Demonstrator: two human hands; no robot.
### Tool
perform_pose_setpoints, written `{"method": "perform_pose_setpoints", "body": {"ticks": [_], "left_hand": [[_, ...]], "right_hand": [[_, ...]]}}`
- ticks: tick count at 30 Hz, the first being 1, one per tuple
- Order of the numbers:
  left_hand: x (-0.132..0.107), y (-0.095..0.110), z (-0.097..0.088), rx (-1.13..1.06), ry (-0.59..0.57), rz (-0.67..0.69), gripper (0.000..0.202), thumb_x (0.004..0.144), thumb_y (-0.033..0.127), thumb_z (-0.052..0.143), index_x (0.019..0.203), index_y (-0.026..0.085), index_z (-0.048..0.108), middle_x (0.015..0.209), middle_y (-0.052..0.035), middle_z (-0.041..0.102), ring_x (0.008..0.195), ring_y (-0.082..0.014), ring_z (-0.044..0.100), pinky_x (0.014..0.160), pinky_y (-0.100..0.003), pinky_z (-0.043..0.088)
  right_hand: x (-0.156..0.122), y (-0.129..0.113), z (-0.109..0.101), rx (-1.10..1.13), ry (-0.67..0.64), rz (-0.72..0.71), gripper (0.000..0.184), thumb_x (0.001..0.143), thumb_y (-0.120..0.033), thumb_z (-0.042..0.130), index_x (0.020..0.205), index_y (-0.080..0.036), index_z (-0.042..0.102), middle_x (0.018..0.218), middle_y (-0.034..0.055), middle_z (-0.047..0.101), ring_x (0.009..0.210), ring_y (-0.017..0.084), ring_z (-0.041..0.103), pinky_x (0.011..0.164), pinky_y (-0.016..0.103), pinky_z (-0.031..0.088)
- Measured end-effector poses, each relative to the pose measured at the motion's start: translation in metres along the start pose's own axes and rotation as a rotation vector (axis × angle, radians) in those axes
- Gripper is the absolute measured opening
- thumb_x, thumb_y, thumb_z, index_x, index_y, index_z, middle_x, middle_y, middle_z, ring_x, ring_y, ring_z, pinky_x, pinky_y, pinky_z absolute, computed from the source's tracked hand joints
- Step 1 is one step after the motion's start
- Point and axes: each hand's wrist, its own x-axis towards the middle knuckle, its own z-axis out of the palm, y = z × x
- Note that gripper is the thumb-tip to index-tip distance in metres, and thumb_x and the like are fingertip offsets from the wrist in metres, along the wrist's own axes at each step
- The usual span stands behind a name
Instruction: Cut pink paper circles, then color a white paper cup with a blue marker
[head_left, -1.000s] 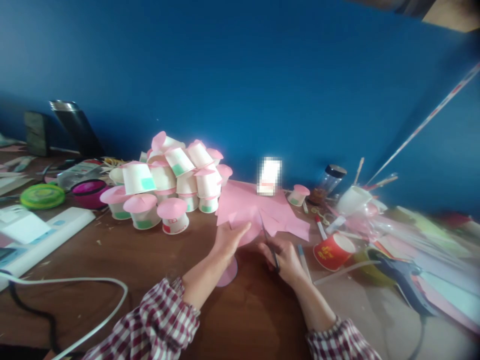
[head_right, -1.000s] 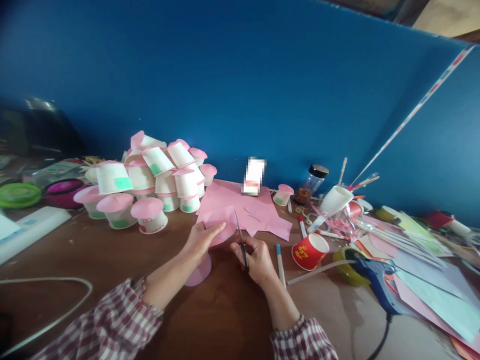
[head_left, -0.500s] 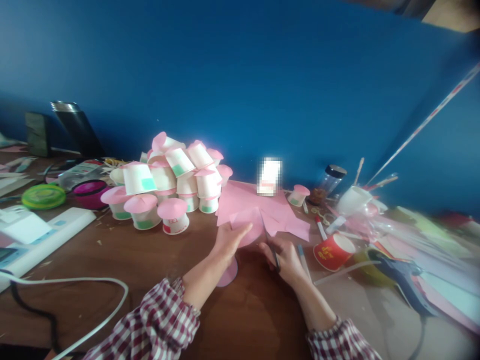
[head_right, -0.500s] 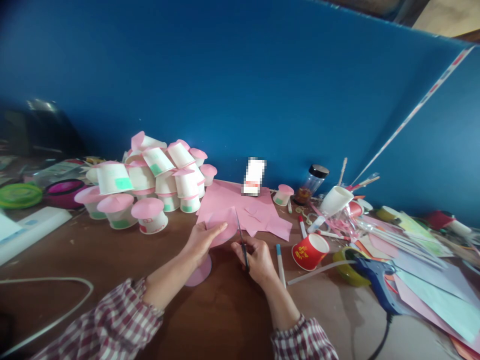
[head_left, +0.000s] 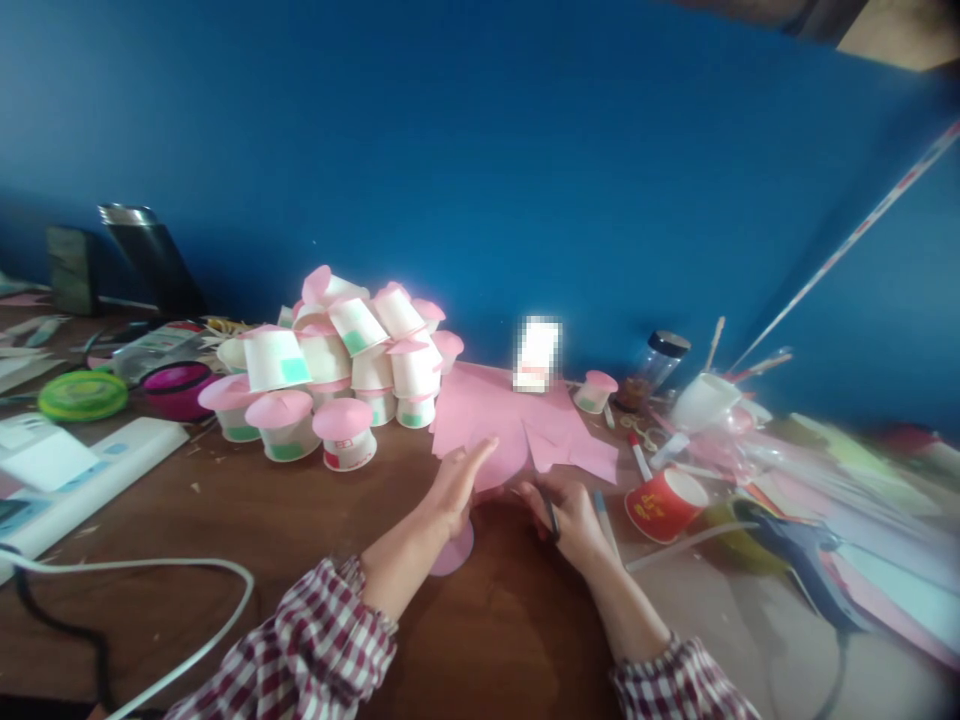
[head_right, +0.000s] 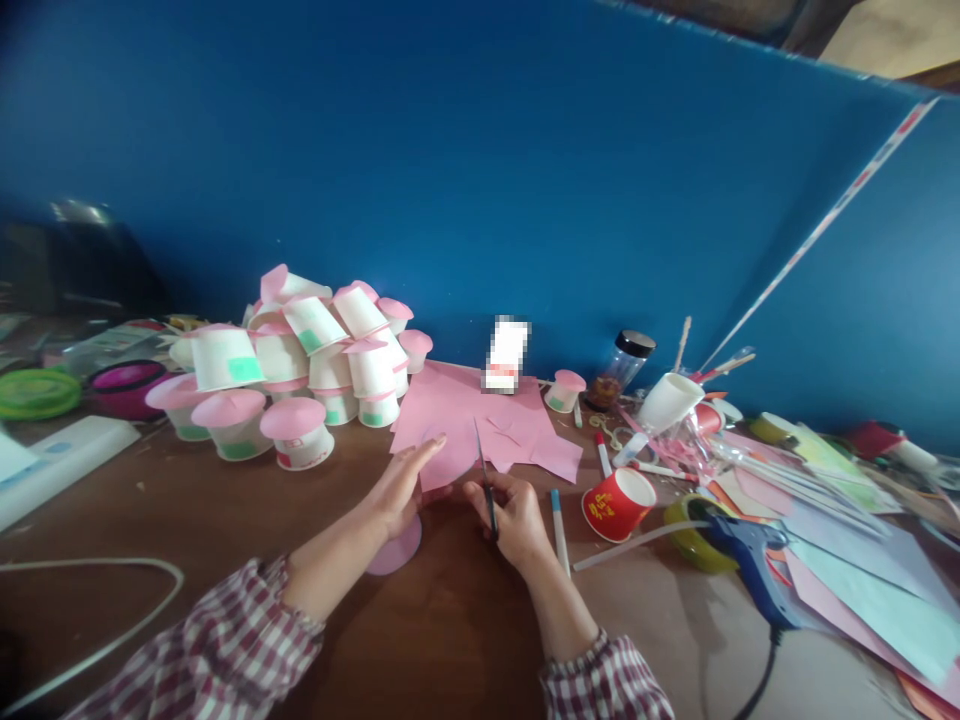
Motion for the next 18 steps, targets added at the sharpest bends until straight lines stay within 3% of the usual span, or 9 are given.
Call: {"method": "perform_pose_setpoints", "body": {"ticks": [4, 7, 11, 13, 18], "left_hand": [[-0.004, 0.001, 0.004, -0.040, -0.102, -0.077, 0.039, 0.063, 0.043, 0.074, 0.087, 0.017, 0.057, 0.080, -0.0068, 0.066, 0.070, -0.0182, 0.065, 0.059, -0.028, 0.052], [-0.009, 0.002, 0.009, -0.084, -0.164, 0.001, 0.031, 0.060, 0.033, 0.077, 0.078, 0.016, 0.058, 0.069, -0.0044, 0.066, 0.064, -0.0166, 0.064, 0.060, -0.027, 0.052], [-0.017, 0.003, 0.016, -0.087, -0.356, 0.107, 0.023, 0.065, 0.032, 0.072, 0.071, 0.014, 0.059, 0.059, -0.0066, 0.065, 0.057, -0.0220, 0.063, 0.055, -0.036, 0.052], [-0.018, 0.002, 0.019, -0.101, -0.310, 0.130, 0.024, 0.065, 0.034, 0.072, 0.066, 0.014, 0.058, 0.056, -0.0058, 0.063, 0.054, -0.0225, 0.063, 0.054, -0.037, 0.051], [-0.012, -0.003, 0.021, -0.104, 0.003, 0.158, 0.028, 0.059, 0.036, 0.076, 0.064, 0.016, 0.056, 0.048, 0.0005, 0.059, 0.044, -0.0150, 0.056, 0.050, -0.030, 0.047]], "right_hand": [[0.001, 0.002, 0.001, 0.079, 0.039, 0.006, 0.039, 0.078, -0.053, 0.056, 0.067, -0.015, 0.062, 0.041, -0.0052, 0.043, 0.036, 0.009, 0.040, 0.037, 0.020, 0.032], [0.004, 0.008, 0.003, 0.142, 0.062, 0.005, 0.038, 0.076, -0.052, 0.059, 0.066, -0.015, 0.060, 0.042, -0.0056, 0.044, 0.036, 0.008, 0.040, 0.036, 0.019, 0.031], [0.005, 0.012, 0.008, 0.180, 0.067, -0.009, 0.035, 0.076, -0.049, 0.061, 0.065, -0.015, 0.059, 0.041, -0.0054, 0.044, 0.036, 0.008, 0.040, 0.036, 0.019, 0.031], [0.005, 0.011, 0.012, 0.185, 0.073, -0.009, 0.034, 0.075, -0.048, 0.061, 0.066, -0.015, 0.061, 0.041, -0.0053, 0.045, 0.036, 0.008, 0.041, 0.036, 0.019, 0.031], [0.004, 0.007, 0.018, 0.180, 0.058, -0.015, 0.034, 0.075, -0.048, 0.063, 0.063, -0.016, 0.058, 0.041, -0.0047, 0.046, 0.035, 0.008, 0.042, 0.035, 0.019, 0.031]]}}
